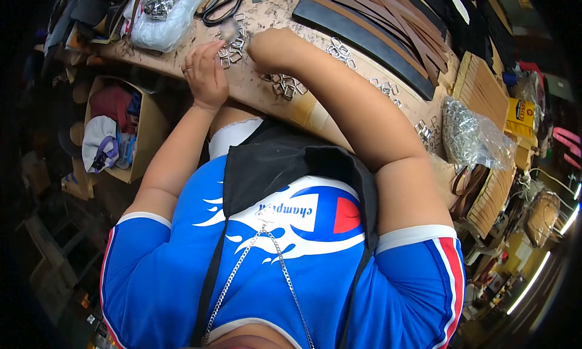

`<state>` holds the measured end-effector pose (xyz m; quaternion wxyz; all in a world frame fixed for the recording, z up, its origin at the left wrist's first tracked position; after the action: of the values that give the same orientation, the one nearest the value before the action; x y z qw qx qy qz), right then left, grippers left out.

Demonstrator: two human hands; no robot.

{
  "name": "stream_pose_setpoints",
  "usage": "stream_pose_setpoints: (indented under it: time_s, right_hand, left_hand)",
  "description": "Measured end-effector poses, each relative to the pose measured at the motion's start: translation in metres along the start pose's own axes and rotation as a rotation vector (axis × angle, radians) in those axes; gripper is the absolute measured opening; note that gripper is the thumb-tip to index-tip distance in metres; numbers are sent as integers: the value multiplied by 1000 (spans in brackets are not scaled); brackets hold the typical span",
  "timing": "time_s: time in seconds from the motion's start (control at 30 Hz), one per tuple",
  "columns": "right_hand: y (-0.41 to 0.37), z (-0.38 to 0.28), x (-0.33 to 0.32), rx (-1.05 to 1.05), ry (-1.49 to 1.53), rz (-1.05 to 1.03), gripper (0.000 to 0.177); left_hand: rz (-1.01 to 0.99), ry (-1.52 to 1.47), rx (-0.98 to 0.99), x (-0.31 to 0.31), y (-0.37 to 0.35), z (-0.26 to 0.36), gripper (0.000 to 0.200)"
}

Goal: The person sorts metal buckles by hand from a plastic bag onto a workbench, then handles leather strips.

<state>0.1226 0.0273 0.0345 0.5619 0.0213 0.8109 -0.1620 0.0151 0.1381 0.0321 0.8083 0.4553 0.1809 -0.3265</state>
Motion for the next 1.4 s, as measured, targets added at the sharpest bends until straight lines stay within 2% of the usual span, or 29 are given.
stream_pose_setpoints:
  time_s: [0.03,0.07,0.13,0.3,0.37,0.4,0.47,0.5,0.53,0.63,0.67,0.73,0.97,1.07,1.13,1.17,1.23,1.4]
  right_hand:
    - [4,0,-4,1,68,116,15]
    - [7,-2,0,0,66,116,15]
    - [9,-10,-13,-87,113,433,16]
    - [16,-7,-2,-57,28,391,18]
    - [9,-2,5,27,51,201,18]
    - [5,-2,-2,27,51,198,18]
    - [-1,2,2,41,49,-77,16]
    - [-2,6,2,63,54,-96,15]
    - [1,9,2,63,54,-97,15]
    - [11,21,-16,50,199,360,18]
    - [17,24,-12,47,199,360,18]
    - [20,20,-22,-19,91,556,18]
    - [20,22,-11,-44,37,423,18]
    - [17,26,-13,32,115,327,18]
    - [16,33,-3,156,276,160,19]
    - [16,34,-2,156,276,160,19]
    - [15,27,-15,6,129,404,20]
    - [15,30,-8,70,136,362,20]
  left_hand:
    - [23,-18,0,-1,1,-1,37]
    - [25,-18,0,0,1,-1,37]
    - [38,-24,-9,-1,0,-4,36]
    - [50,-43,-7,-2,1,-3,35]
    - [56,-48,-9,-3,0,-4,34]
    - [55,-47,-5,-3,0,-4,34]
    - [56,-47,-3,-4,0,-4,35]
    - [34,-51,-4,-4,0,-2,34]
    - [12,-55,-4,-4,0,-1,33]
    - [11,-40,-5,-4,0,0,33]
    - [12,-37,-6,-4,0,0,33]
    - [19,-44,3,-4,0,0,33]
    - [24,-38,0,-4,0,0,33]
    - [27,-38,9,-4,0,2,33]
    - [25,-39,14,-4,0,2,33]
    - [25,-39,14,-5,0,2,33]
    - [22,-35,15,-5,0,3,33]
    - [18,-39,15,-3,0,1,32]
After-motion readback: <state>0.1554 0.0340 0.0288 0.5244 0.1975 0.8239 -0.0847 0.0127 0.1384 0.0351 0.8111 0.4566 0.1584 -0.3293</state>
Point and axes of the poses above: each hand's wrist, its own y-axis towards the middle knuckle, its own x-axis out of the palm, z = x × y, the point moved 7 cm from there along y, towards the middle knuckle, and after that the axes turned 13 degrees about -x, right-handed, at the moved point
